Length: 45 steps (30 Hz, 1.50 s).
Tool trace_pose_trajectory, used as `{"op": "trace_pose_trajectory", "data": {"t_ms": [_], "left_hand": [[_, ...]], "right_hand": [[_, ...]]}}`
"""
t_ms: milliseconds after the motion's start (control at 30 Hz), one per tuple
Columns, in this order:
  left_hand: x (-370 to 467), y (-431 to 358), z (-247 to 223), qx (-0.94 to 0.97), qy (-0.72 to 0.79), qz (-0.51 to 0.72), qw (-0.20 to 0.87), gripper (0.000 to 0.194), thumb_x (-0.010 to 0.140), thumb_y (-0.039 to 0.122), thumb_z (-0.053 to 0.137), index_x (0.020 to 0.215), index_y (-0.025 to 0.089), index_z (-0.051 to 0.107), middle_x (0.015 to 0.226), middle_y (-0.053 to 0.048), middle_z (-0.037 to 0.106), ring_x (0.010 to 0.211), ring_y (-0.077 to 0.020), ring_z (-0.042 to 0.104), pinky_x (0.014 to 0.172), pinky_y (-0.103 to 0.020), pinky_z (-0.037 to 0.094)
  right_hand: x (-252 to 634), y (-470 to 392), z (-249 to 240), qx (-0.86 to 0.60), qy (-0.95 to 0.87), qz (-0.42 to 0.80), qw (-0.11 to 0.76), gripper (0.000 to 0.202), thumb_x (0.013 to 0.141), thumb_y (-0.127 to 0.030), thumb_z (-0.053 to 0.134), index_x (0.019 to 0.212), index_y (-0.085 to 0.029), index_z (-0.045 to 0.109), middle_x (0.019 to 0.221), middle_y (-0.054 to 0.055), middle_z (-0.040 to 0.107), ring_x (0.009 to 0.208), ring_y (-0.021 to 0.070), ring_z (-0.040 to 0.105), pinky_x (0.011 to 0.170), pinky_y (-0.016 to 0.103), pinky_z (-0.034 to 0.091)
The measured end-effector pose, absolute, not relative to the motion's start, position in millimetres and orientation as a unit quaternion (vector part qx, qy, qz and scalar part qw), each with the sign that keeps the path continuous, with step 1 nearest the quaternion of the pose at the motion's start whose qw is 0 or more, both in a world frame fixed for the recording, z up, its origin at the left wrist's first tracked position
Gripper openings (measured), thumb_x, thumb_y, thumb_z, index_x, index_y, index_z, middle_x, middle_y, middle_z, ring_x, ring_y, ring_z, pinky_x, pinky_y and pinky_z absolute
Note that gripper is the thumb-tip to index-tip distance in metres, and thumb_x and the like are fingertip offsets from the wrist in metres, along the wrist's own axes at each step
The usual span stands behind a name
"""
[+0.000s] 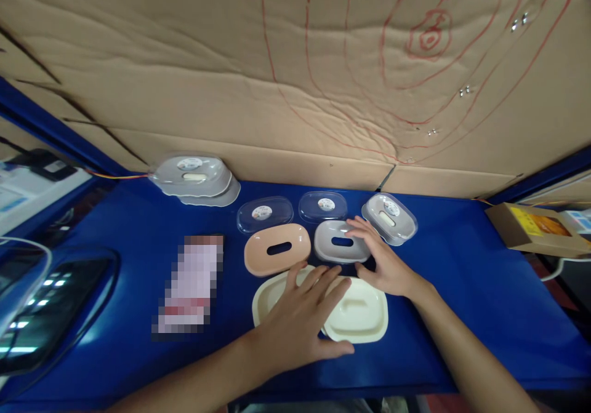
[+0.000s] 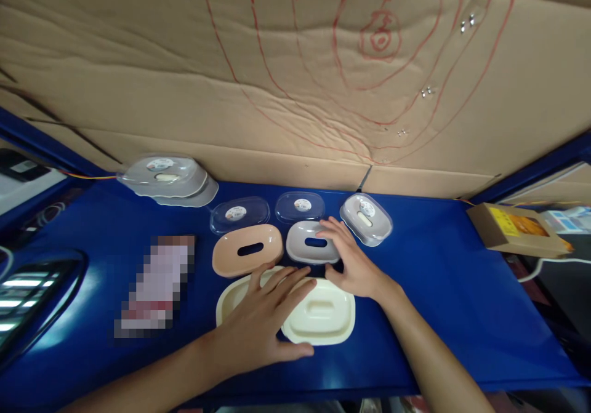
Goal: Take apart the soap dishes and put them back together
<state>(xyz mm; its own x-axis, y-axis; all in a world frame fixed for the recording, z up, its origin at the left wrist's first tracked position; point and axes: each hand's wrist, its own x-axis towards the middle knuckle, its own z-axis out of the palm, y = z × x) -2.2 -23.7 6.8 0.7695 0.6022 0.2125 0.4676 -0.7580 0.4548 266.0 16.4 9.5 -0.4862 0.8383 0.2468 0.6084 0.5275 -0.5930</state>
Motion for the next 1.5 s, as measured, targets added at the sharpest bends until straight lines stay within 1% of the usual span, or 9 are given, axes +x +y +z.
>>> {"op": "trace_pose_trajectory", "data": {"t_ms": [167, 267, 367, 567, 867, 1000, 1233, 1367, 1500], "left_hand": [[5, -24, -1, 0.917, 0.321, 0.155, 0.178, 0.092, 0.085, 0.076, 0.068, 0.156, 0.021, 0.048, 0.153, -0.02, 0.059, 0.14, -0.0432, 0.053, 0.122, -0.068, 0.017], [6, -24, -2, 0.915, 0.34, 0.144, 0.162, 0.09, 0.087, 0.078, 0.063, 0.156, 0.021, 0.048, 0.151, -0.02, 0.06, 0.139, -0.0424, 0.053, 0.122, -0.066, 0.018], [5, -25, 0, 0.912, 0.363, 0.133, 0.135, 0.09, 0.086, 0.077, 0.066, 0.154, 0.019, 0.051, 0.144, -0.02, 0.064, 0.132, -0.043, 0.056, 0.119, -0.066, 0.019], [0, -26, 1, 0.914, 0.372, 0.123, 0.103, 0.109, 0.075, 0.083, 0.072, 0.16, 0.02, 0.044, 0.137, -0.02, 0.066, 0.125, -0.0446, 0.058, 0.115, -0.067, 0.02], [-18, -17, 11, 0.934, 0.323, 0.074, 0.135, 0.105, 0.078, 0.052, 0.089, 0.165, 0.029, 0.035, 0.146, -0.022, 0.062, 0.13, -0.0465, 0.059, 0.114, -0.071, 0.027], [-24, -16, 24, 0.921, 0.292, 0.118, 0.23, 0.096, 0.085, 0.048, 0.083, 0.165, 0.034, 0.03, 0.155, -0.02, 0.054, 0.141, -0.0449, 0.052, 0.119, -0.075, 0.024], [-18, -15, 25, 0.622, 0.347, 0.373, 0.594, 0.113, 0.084, 0.052, 0.084, 0.165, 0.043, 0.006, 0.171, -0.015, 0.029, 0.147, -0.0371, 0.049, 0.117, -0.056, 0.047], [-10, -12, 15, 0.582, 0.38, 0.375, 0.613, 0.113, 0.081, 0.045, 0.088, 0.165, 0.037, 0.013, 0.17, -0.013, 0.033, 0.155, -0.0372, 0.037, 0.127, -0.06, 0.032], [-8, -12, 10, 0.592, 0.373, 0.358, 0.619, 0.096, 0.088, 0.041, 0.082, 0.163, 0.036, 0.022, 0.166, -0.012, 0.04, 0.147, -0.0335, 0.049, 0.123, -0.056, 0.041]], "right_hand": [[287, 19, 21, -0.549, -0.784, 0.046, 0.287, 0.054, 0.099, -0.038, 0.061, 0.15, -0.031, 0.045, 0.168, 0.012, 0.039, 0.159, 0.0369, 0.031, 0.126, 0.066, 0.025], [304, 24, 17, -0.654, -0.715, -0.066, 0.24, 0.067, 0.097, -0.059, 0.062, 0.154, -0.028, 0.045, 0.169, 0.018, 0.035, 0.155, 0.0455, 0.032, 0.121, 0.073, 0.025], [318, 30, 6, -0.699, -0.685, -0.057, 0.196, 0.078, 0.094, -0.07, 0.06, 0.155, -0.024, 0.045, 0.167, 0.023, 0.036, 0.148, 0.0491, 0.041, 0.113, 0.073, 0.037], [326, 37, -7, -0.692, -0.683, -0.027, 0.231, 0.078, 0.094, -0.071, 0.06, 0.152, -0.021, 0.049, 0.156, 0.023, 0.049, 0.142, 0.0449, 0.048, 0.112, 0.064, 0.046], [323, 40, -8, -0.685, -0.66, -0.016, 0.309, 0.074, 0.092, -0.07, 0.065, 0.147, -0.022, 0.052, 0.15, 0.02, 0.055, 0.141, 0.0429, 0.05, 0.112, 0.067, 0.045], [308, 34, 5, -0.647, -0.66, 0.014, 0.382, 0.068, 0.091, -0.062, 0.071, 0.145, -0.025, 0.051, 0.149, 0.017, 0.057, 0.144, 0.0404, 0.049, 0.118, 0.068, 0.039], [243, -16, 30, -0.471, -0.736, 0.214, 0.437, 0.072, 0.091, -0.057, 0.072, 0.151, -0.031, 0.042, 0.163, 0.015, 0.041, 0.155, 0.0406, 0.036, 0.123, 0.063, 0.038], [222, -26, 24, -0.442, -0.761, 0.232, 0.413, 0.077, 0.084, -0.054, 0.081, 0.149, -0.034, 0.045, 0.16, 0.014, 0.045, 0.15, 0.0424, 0.044, 0.119, 0.062, 0.043], [228, -18, 16, -0.46, -0.746, 0.212, 0.432, 0.076, 0.086, -0.052, 0.08, 0.15, -0.033, 0.044, 0.16, 0.014, 0.044, 0.151, 0.0418, 0.042, 0.12, 0.063, 0.042]]}}
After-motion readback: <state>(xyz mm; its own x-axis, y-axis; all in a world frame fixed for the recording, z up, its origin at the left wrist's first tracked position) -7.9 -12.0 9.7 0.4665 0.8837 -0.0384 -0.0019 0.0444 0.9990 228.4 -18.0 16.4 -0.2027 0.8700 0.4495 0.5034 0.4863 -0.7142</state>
